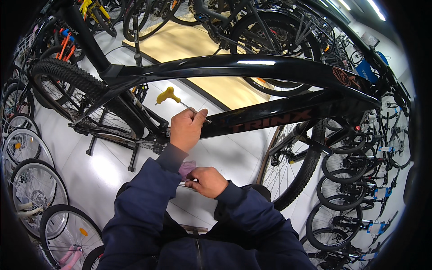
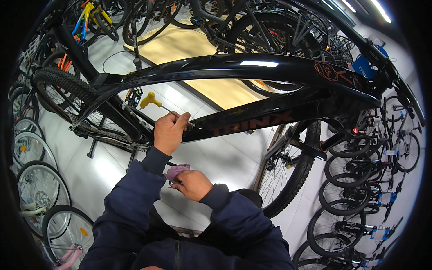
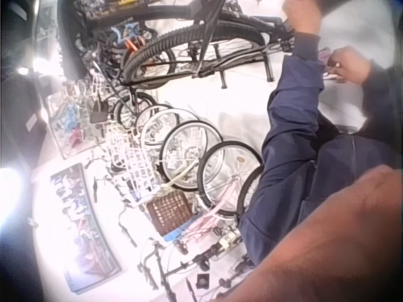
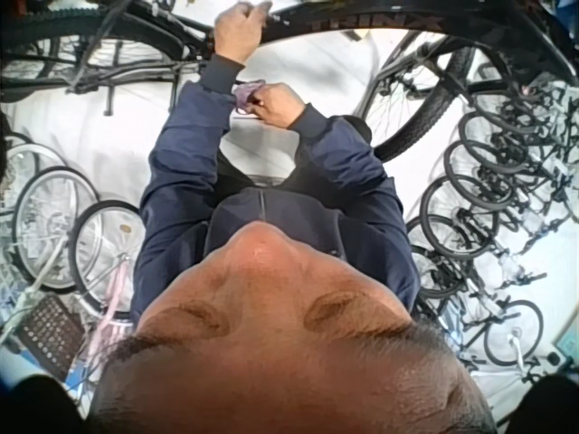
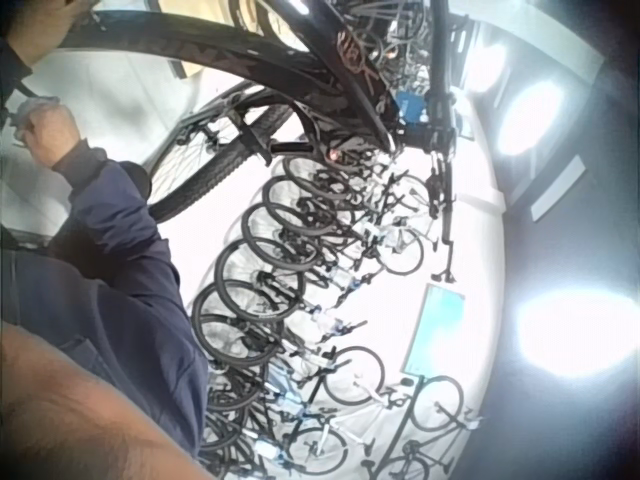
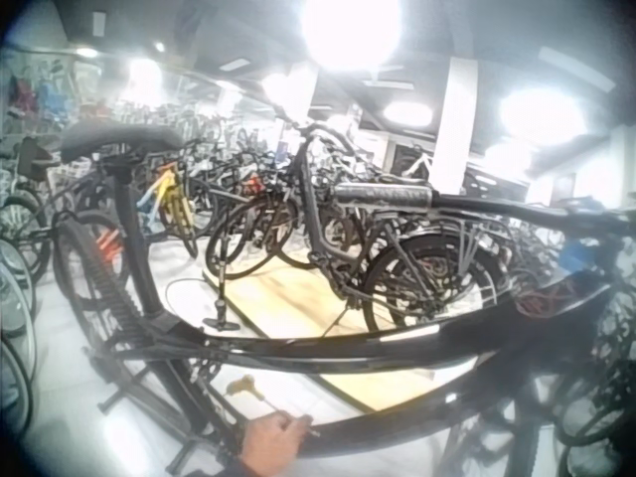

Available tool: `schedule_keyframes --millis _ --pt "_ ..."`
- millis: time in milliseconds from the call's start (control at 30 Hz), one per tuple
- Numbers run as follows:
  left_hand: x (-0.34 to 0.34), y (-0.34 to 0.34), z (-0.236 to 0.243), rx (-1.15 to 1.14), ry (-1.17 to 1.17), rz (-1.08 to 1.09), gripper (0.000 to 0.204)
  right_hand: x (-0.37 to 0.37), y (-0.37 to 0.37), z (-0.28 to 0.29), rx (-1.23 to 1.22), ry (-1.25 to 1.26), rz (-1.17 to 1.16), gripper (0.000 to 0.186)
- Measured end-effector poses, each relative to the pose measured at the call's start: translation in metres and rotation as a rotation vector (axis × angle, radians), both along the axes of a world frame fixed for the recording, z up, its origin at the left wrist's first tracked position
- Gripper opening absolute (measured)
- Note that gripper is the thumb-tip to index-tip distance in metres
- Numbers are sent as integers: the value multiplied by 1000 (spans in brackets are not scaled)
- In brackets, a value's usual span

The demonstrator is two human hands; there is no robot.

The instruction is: The person uses a yellow-handled screwdriver to tighten screws on the down tube of a black bicycle frame. They repeatedly insert the screwdriver, turn it clockwise, and reposition to work on different fasteners along the frame.

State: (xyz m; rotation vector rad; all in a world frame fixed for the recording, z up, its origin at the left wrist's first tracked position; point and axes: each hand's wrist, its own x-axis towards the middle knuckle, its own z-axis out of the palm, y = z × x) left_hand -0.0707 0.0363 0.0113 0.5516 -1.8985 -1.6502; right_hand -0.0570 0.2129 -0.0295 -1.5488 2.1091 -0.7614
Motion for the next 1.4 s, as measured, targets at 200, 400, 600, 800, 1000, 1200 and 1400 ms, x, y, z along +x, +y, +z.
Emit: schedule_keyframes --millis 200,400,600,800,1000,1200,1400 --pt "-1 1 -4 137 57 -62 29 1 0 -1 0 -2 1 26" --pt "2 -14 -7 290 75 -302 18 0 -1 -2 -20 11 15 26" --pt "3 -11 -7 -19 63 -131 22 1 0 -1 -5 8 8 25" --pt "4 -1 0 -65 37 8 26 1 0 -1 -7 6 6 25" --pt "-1 4 -2 8 -10 53 28 0 1 -2 2 7 5 26" --pt "-4 8 -8 41 145 55 28 1 1 -2 9 13 0 25" --pt "0 -8 -4 217 117 90 26 0 1 14 -144 -14 -106 23"
